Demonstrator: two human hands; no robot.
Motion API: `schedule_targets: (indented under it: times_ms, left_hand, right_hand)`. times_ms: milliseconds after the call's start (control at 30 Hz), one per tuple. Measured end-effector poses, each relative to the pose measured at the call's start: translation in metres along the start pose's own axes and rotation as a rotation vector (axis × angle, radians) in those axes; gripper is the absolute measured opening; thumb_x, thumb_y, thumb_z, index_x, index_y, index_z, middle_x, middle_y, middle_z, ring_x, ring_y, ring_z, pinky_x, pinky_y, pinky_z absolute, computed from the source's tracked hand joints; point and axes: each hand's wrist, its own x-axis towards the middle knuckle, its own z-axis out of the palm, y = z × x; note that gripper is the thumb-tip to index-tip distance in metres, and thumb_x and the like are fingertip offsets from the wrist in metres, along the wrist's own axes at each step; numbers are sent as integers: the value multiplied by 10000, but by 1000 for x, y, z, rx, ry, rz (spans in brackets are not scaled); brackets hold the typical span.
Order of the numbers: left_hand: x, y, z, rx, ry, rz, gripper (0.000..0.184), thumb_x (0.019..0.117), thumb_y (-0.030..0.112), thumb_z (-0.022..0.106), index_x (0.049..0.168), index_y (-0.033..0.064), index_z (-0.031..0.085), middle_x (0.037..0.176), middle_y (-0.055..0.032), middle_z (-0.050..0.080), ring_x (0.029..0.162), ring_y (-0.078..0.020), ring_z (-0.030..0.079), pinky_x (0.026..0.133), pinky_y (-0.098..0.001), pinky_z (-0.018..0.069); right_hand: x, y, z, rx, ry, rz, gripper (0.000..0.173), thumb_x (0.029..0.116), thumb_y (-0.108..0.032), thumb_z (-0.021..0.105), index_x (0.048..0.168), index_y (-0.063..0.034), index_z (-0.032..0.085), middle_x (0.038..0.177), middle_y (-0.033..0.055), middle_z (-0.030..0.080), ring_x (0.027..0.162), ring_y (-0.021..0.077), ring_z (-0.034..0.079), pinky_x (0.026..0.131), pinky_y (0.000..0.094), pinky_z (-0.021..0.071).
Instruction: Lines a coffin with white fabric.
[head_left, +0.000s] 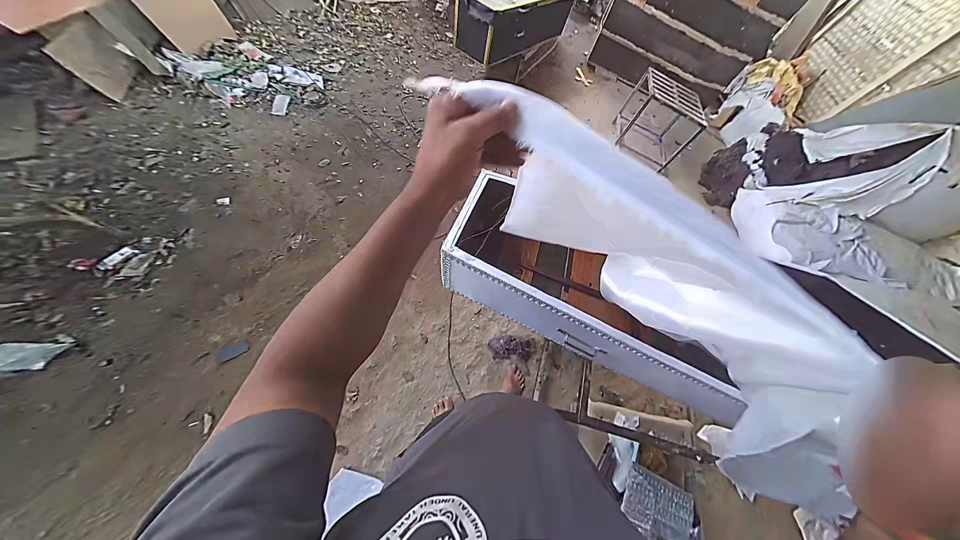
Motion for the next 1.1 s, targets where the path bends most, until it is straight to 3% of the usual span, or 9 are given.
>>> schedule_targets:
  times_ms: [67, 167, 333, 433, 533, 667, 800, 933, 1100]
  left_hand:
    - [-43, -22, -32, 84, 52, -146, 164, 1010, 81, 603, 1160, 23, 632, 934, -108, 744, 738, -242, 745, 673, -444, 662]
    - [-115, -52, -78, 197, 254, -468, 140, 1001, 75, 621, 1118, 1, 642, 882, -108, 754, 704, -234, 747, 659, -427, 659]
    - [-209, -112, -146, 300, 520, -969, 210, 995, 124, 663, 1140, -21, 620, 858, -135, 741, 676, -227, 734, 627, -389, 634]
    - [-240, -132, -169, 310, 613, -1096, 223, 988, 146, 676, 1137, 1, 593, 807, -111, 725, 579, -161, 690, 484, -285, 556]
    - [-264, -134, -172, 170, 698, -1124, 212, 999, 141, 658, 1141, 18, 561, 793, -91, 702, 579, -140, 670, 492, -269, 550]
    - [-301, -144, -163, -53, 821, -1117, 264, 992, 89, 653, 1207, -8, 536, 887, -149, 729, 701, -222, 745, 613, -352, 637]
    - [-333, -166, -161, -200, 900, -1125, 306, 988, 66, 654, 1239, -5, 494, 921, -149, 714, 730, -214, 744, 642, -341, 640]
    - [-348, -177, -164, -270, 957, -1031, 229, 967, 29, 672, 1159, -30, 561, 876, -152, 732, 710, -222, 744, 641, -344, 638]
    - [-340, -176, -168, -381, 1023, -937, 259, 957, 6, 674, 1178, -21, 543, 893, -155, 721, 721, -221, 740, 652, -337, 636]
  right_hand:
    - [-50, -11, 0, 120, -268, -55, 275, 1045, -118, 537, 986, 98, 698, 935, 311, 654, 932, 460, 656, 865, 578, 525]
    - [-125, -37, 20, 289, -585, -88, 322, 1005, -159, 512, 921, 45, 747, 883, 259, 685, 896, 452, 679, 813, 573, 556]
    - [-196, -56, 65, 375, -756, -158, 314, 935, -177, 500, 841, -28, 760, 815, 169, 677, 821, 378, 687, 736, 503, 571]
    - [-218, -68, 89, 380, -936, -256, 217, 873, -101, 565, 824, -15, 759, 822, 182, 684, 811, 381, 709, 725, 524, 594]
    - [-230, -77, 108, 299, -1152, -244, 113, 877, -25, 651, 856, 4, 759, 883, 216, 707, 892, 407, 716, 808, 545, 586]
    - [-232, -81, 128, 102, -1410, -108, 180, 960, -99, 626, 1010, -9, 773, 1096, 240, 711, 1100, 418, 669, 965, 558, 531]
    - [-224, -78, 135, -29, -1492, -77, 200, 972, -136, 619, 1052, -37, 773, 1169, 227, 698, 1158, 408, 645, 1002, 566, 508]
    - [-212, -81, 132, 15, -1462, -169, 279, 1010, -136, 549, 1065, 49, 750, 1191, 301, 688, 1180, 485, 631, 1006, 648, 478]
    - [-204, -81, 135, -137, -1533, -105, 311, 998, -190, 522, 1129, -23, 749, 1251, 255, 675, 1215, 433, 628, 984, 628, 503]
